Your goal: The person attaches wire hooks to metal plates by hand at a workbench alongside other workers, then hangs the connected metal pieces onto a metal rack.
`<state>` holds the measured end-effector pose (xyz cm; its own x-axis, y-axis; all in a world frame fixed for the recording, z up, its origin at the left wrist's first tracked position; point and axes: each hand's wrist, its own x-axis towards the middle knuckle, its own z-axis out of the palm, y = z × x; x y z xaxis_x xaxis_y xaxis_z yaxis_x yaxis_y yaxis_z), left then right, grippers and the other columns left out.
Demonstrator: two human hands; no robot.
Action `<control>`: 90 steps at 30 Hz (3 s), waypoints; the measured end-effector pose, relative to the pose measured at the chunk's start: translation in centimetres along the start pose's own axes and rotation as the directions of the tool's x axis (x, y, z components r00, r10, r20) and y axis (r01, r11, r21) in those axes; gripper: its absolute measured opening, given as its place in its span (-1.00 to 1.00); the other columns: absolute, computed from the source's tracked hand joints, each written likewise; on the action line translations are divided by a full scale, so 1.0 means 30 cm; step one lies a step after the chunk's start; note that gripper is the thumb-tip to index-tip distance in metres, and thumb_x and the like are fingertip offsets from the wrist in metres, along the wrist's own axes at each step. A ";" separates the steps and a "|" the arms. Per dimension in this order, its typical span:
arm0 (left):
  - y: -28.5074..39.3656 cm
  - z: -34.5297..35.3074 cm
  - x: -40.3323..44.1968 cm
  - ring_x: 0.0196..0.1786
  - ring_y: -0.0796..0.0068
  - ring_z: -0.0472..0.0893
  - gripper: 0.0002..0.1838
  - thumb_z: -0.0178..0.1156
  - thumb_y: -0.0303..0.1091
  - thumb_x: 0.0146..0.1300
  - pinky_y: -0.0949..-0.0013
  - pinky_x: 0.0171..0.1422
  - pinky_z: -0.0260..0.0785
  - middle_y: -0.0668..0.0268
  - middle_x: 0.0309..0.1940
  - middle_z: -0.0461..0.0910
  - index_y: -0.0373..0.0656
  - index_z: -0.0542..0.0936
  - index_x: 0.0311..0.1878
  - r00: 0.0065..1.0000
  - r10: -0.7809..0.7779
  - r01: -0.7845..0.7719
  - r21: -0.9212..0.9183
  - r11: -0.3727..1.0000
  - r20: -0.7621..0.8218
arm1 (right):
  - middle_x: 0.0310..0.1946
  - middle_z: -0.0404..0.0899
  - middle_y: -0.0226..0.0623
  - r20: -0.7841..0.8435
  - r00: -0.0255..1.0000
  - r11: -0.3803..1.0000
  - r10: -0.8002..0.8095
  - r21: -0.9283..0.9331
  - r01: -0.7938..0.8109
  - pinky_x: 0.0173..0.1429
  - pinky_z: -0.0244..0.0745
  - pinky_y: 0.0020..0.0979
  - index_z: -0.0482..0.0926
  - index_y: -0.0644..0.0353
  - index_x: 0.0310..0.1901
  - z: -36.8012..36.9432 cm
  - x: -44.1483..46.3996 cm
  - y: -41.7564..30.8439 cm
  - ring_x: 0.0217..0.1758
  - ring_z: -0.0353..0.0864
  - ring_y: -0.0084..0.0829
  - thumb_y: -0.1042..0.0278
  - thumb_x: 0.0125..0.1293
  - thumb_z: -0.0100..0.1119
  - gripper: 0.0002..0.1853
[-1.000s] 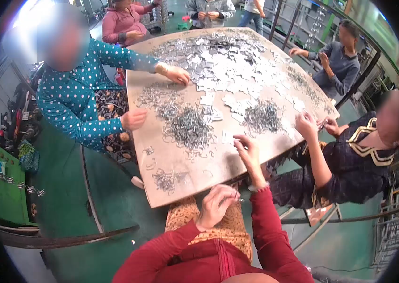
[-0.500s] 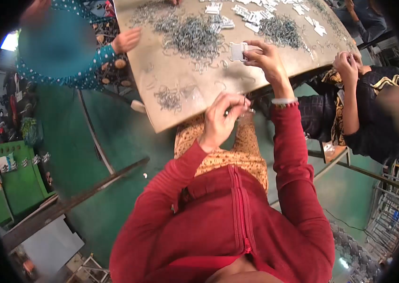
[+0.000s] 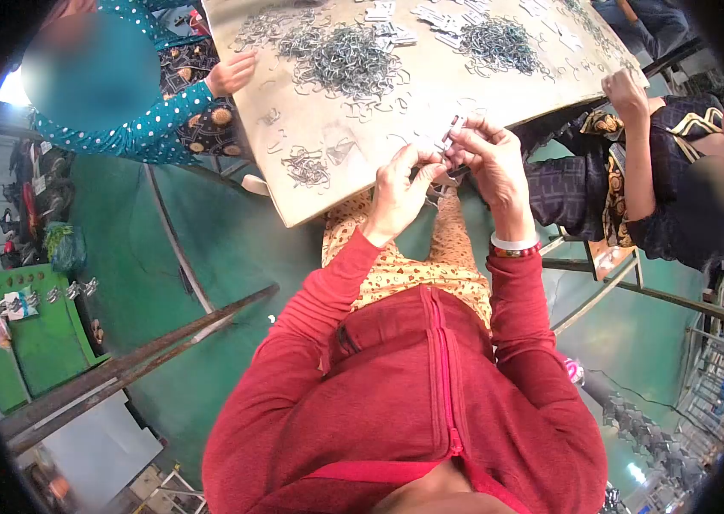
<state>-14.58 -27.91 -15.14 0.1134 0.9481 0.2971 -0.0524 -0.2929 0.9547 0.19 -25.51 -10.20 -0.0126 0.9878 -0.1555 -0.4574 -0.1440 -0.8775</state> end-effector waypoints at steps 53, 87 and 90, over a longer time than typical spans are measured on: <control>0.135 -0.055 0.079 -0.19 0.62 0.52 -0.78 0.13 -0.30 0.30 0.50 0.02 0.35 0.36 -0.26 0.58 -0.28 0.53 -0.14 0.919 -0.354 0.392 -0.292 0.873 0.173 | -0.35 0.59 -0.43 -0.140 0.963 0.876 -0.232 -0.460 0.144 -0.18 0.39 -0.66 0.57 0.28 -0.19 -0.055 -0.181 0.137 -0.30 0.50 -0.69 0.57 0.12 0.25 -0.81; 0.024 -0.049 0.033 -0.10 0.59 0.55 -0.87 0.14 -0.54 0.23 0.50 0.01 0.40 0.32 -0.22 0.60 -0.27 0.57 -0.16 0.991 -0.105 0.110 -0.052 0.993 0.077 | -0.35 0.60 -0.13 0.005 1.000 0.998 -0.004 -0.062 0.005 -0.26 0.59 -0.51 0.50 0.40 -0.20 -0.063 0.242 0.054 -0.36 0.63 -0.41 0.52 0.16 0.23 -0.81; 0.038 -0.033 0.027 -0.25 0.65 0.55 -0.87 0.21 -0.48 0.20 0.54 -0.13 0.41 0.34 -0.33 0.61 -0.33 0.56 -0.22 0.982 -0.189 0.191 -0.215 0.958 0.031 | -0.38 0.61 -0.14 -0.010 1.000 0.999 -0.001 0.042 0.001 -0.31 0.57 -0.52 0.50 0.40 -0.20 -0.053 0.112 0.053 -0.40 0.64 -0.41 0.58 0.14 0.24 -0.81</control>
<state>-15.52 -27.37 -13.82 0.1519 0.9820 0.1118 -0.2417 -0.0728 0.9676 0.85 -22.52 -12.83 -0.0039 0.9872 -0.1593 -0.4941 -0.1404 -0.8580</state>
